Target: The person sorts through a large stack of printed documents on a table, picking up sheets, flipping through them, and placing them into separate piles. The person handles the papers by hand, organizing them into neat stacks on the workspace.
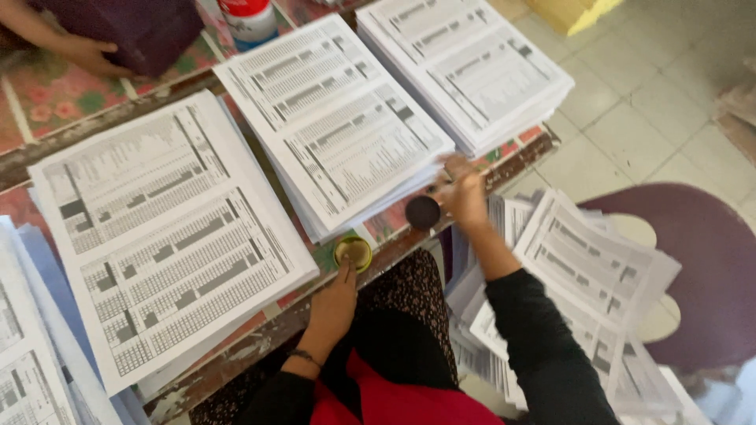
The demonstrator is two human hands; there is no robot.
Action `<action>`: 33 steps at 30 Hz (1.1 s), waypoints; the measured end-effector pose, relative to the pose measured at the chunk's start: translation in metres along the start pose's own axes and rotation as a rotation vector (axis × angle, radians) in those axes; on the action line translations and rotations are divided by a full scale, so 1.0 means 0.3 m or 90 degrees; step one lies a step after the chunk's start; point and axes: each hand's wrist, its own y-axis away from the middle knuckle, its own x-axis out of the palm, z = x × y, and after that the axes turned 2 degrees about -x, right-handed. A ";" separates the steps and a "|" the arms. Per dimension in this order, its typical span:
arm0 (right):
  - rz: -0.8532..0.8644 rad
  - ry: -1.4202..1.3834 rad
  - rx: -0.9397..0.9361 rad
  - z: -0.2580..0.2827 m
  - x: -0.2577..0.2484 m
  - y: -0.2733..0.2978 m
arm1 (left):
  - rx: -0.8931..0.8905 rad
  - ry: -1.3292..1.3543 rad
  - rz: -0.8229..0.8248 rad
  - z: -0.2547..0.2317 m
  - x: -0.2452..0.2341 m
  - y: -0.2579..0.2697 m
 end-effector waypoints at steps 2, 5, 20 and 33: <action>-0.037 -0.028 0.017 -0.102 -0.090 -0.120 | -0.007 0.016 0.040 -0.006 -0.019 -0.005; 0.192 0.068 0.215 -0.270 -0.104 -0.142 | -0.035 0.081 0.110 -0.014 -0.082 -0.025; -0.096 -0.025 -0.005 -0.190 -0.161 -0.297 | -0.066 -0.050 0.026 0.025 -0.271 -0.224; 0.146 -0.164 -0.169 0.406 0.103 -0.082 | 0.043 0.106 -0.535 0.082 -0.270 -0.161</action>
